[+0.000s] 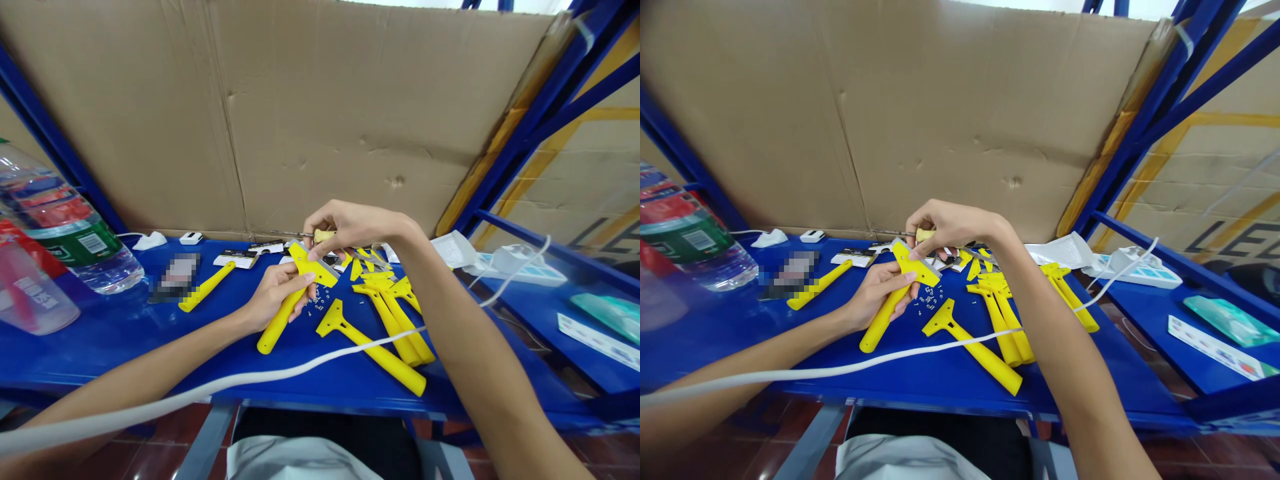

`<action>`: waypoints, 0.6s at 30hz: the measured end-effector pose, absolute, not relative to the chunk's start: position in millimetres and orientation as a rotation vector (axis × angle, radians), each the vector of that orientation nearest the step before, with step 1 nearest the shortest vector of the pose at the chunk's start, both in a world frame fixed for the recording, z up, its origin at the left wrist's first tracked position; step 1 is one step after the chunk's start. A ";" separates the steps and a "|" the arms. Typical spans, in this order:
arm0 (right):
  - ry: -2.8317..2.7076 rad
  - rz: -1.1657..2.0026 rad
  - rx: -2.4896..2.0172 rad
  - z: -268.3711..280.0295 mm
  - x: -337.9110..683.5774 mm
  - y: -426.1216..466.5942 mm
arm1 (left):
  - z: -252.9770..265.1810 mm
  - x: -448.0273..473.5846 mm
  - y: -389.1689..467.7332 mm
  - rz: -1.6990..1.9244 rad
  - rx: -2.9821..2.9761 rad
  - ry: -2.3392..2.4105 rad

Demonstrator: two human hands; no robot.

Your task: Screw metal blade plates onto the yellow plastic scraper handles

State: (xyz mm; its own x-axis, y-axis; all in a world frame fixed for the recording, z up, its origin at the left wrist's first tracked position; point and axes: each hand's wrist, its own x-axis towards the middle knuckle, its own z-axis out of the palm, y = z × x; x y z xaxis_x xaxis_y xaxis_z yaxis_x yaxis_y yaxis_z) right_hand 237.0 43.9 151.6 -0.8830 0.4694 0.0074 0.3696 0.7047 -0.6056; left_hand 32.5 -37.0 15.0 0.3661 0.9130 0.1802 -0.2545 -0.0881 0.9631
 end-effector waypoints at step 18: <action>-2.754 0.946 -0.704 150.4 236.7 45.5 | 15.5 31.1 -35.6 1.127 1.307 0.675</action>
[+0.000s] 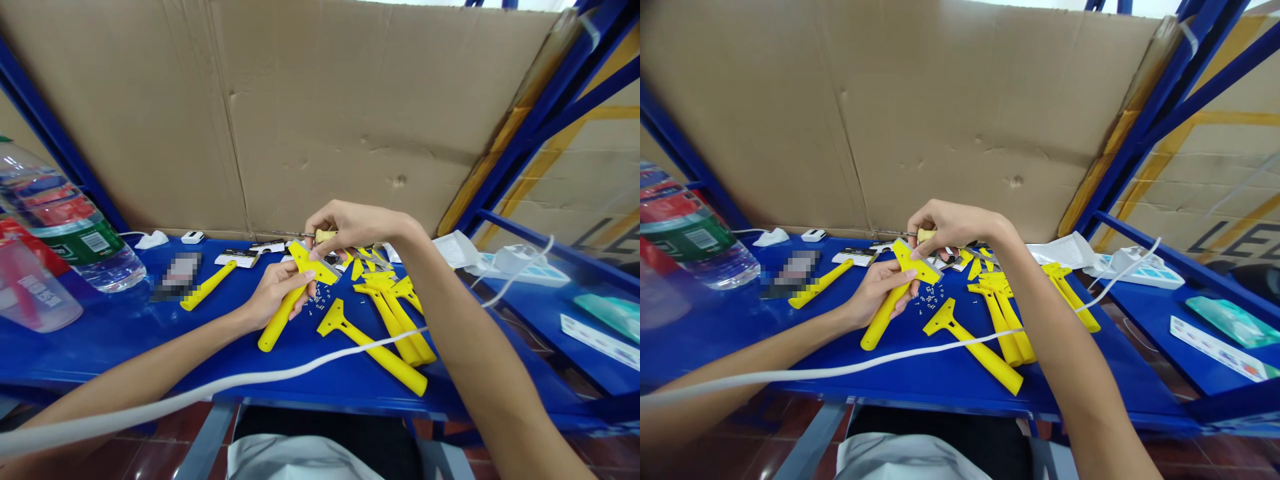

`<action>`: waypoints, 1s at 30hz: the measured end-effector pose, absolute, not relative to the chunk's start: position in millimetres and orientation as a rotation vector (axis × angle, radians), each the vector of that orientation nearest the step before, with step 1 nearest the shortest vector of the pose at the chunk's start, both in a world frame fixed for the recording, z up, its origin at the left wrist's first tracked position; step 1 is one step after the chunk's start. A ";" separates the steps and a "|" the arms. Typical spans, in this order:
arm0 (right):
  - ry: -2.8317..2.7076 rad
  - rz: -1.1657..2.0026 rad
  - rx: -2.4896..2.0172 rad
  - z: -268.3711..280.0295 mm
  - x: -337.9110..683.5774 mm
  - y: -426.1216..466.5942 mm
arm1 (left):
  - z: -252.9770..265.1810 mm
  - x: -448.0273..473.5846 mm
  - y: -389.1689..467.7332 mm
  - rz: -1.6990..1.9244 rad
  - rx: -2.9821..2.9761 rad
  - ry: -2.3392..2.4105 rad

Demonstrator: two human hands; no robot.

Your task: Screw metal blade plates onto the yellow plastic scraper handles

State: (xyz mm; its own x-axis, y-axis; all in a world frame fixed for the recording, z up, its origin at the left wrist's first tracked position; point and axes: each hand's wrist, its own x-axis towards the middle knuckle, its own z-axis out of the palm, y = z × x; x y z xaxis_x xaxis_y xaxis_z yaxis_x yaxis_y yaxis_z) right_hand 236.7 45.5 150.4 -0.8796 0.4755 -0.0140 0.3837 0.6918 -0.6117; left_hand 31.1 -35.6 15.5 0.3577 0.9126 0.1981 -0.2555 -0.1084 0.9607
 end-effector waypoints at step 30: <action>-3.026 1.120 -1.367 80.7 234.0 112.1 | 30.2 17.4 -16.1 1.603 1.156 0.768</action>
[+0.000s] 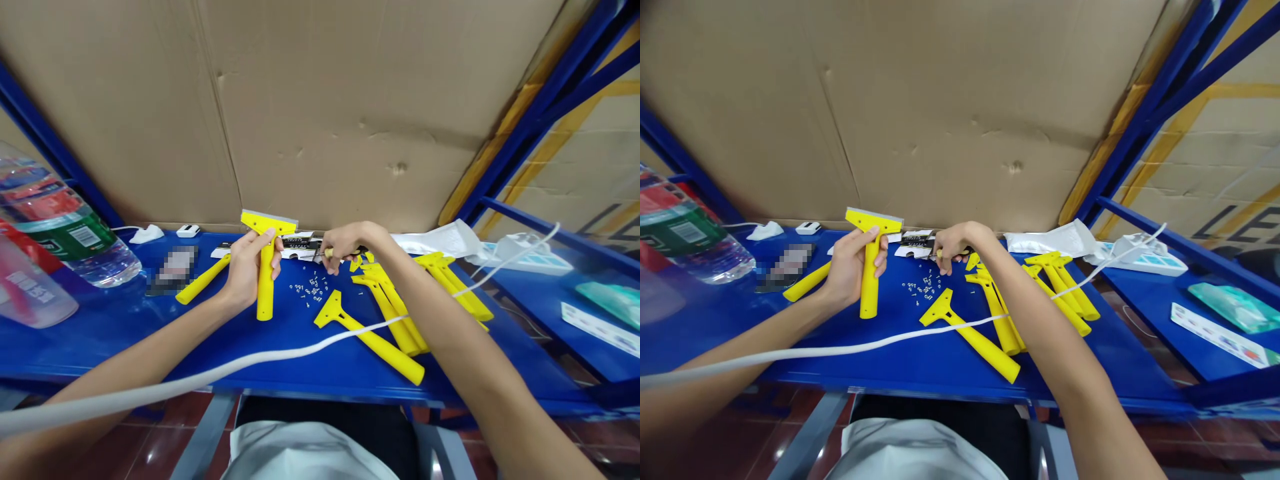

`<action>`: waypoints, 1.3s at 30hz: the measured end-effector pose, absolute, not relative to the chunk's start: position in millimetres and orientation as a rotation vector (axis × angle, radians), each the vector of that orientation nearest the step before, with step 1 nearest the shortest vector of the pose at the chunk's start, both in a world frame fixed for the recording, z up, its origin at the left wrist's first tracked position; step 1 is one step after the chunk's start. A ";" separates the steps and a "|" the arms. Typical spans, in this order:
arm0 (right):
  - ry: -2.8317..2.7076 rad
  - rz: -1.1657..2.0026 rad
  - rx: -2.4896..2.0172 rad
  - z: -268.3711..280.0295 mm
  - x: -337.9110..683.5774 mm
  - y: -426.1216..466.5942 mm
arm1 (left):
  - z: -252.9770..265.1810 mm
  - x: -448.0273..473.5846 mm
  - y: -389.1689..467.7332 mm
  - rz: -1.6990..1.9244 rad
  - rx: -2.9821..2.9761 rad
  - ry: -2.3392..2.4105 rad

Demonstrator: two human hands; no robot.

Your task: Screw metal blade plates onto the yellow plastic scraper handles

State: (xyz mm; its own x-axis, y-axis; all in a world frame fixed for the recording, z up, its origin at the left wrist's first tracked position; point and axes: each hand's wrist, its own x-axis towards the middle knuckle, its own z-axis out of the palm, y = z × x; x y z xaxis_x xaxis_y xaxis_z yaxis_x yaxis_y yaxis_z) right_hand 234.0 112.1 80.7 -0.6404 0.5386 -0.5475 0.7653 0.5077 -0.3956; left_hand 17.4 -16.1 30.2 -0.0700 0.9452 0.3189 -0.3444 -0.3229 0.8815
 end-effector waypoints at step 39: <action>3.353 -0.479 1.114 43.0 255.7 13.7 | -5.6 44.2 -25.4 1.013 1.022 0.864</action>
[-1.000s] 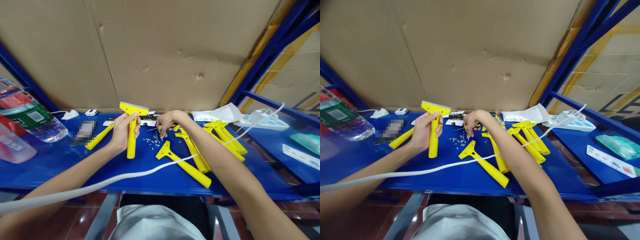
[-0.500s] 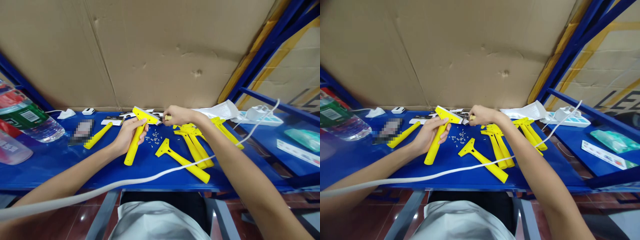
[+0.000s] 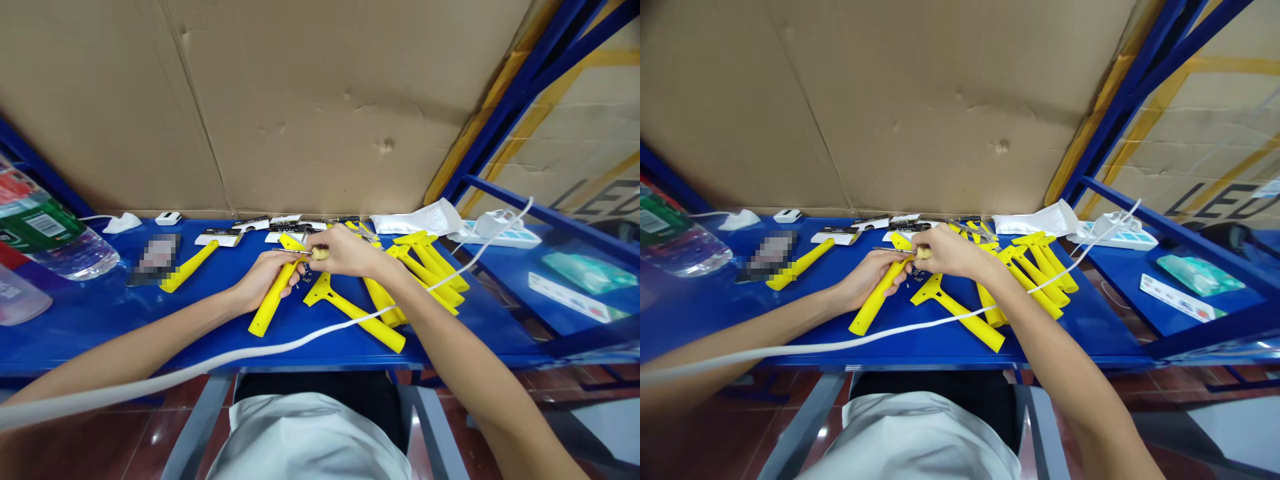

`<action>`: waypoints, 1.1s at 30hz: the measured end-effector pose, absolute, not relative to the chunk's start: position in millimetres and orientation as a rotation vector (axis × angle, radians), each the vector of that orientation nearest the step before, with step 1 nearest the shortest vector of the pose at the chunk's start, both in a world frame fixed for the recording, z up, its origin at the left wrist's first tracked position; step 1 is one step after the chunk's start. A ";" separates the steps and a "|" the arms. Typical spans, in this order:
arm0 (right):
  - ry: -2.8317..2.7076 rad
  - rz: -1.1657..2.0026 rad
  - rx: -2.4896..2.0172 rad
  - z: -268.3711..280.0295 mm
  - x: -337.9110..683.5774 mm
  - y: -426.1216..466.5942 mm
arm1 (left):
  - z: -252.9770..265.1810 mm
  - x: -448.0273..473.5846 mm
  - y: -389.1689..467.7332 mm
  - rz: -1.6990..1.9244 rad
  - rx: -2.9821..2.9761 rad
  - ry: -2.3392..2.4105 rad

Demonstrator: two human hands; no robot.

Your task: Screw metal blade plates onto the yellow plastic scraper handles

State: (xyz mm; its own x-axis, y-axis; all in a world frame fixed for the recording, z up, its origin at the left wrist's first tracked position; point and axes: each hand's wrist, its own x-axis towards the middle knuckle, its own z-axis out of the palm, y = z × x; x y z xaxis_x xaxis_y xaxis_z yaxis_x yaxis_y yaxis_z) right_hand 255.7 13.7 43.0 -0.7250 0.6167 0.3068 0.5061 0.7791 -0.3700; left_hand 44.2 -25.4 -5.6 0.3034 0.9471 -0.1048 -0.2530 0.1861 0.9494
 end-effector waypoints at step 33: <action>-2.726 0.358 -1.165 13.7 273.9 49.1 | 3.6 34.8 -27.6 1.261 1.062 0.777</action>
